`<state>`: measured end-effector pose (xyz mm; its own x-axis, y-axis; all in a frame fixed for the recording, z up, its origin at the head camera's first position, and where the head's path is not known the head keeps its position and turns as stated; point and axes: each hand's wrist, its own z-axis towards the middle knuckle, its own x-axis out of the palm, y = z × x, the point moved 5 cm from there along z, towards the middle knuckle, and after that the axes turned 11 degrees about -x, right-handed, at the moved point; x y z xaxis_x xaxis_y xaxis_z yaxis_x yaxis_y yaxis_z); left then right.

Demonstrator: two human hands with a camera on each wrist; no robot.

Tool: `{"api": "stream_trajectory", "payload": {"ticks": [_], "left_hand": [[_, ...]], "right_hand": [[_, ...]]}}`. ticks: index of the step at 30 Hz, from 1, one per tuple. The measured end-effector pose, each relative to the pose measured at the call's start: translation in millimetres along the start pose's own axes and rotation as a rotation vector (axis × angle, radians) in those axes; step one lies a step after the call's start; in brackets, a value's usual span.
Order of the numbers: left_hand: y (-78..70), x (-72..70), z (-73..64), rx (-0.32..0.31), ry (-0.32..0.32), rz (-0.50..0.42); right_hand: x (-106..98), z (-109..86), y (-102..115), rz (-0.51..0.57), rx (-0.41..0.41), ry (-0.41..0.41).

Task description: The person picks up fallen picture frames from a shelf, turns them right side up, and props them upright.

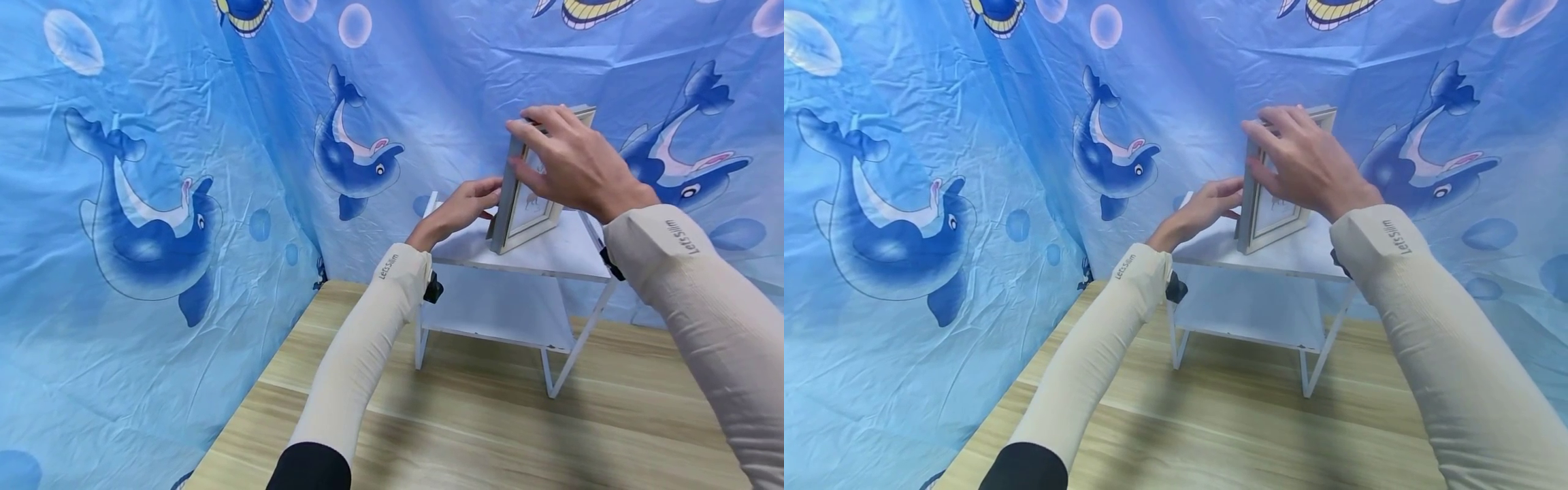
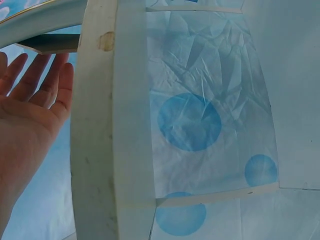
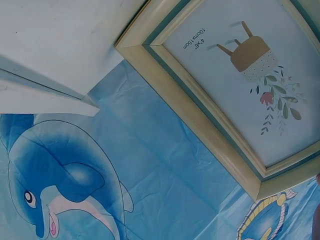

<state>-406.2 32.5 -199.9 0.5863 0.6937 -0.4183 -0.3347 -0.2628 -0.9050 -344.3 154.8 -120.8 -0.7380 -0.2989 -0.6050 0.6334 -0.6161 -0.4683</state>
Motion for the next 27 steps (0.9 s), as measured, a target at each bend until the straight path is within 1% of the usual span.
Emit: {"api": "stream_trajectory", "payload": {"ticks": [6, 15, 18, 23, 27], "left_hand": [[-0.1, 3.6, 1.6, 0.001, 0.038, -0.013], [-0.8, 10.2, 4.4, 0.004, 0.066, 0.001], [-1.0, 12.2, 4.9, -0.007, 0.074, -0.003], [0.3, 12.6, 6.3, -0.028, 0.073, -0.005], [1.8, 12.2, 7.8, -0.035, 0.07, 0.001]], "right_hand": [[-4, -3.2, -2, 0.018, 0.006, -0.009], [-8, -10.2, -7, 0.062, 0.019, -0.004], [-8, -12.5, -9, 0.075, 0.042, 0.007], [-6, -13.5, -12, 0.1, 0.105, 0.042], [-5, -13.9, -14, 0.109, 0.122, 0.058]]}}
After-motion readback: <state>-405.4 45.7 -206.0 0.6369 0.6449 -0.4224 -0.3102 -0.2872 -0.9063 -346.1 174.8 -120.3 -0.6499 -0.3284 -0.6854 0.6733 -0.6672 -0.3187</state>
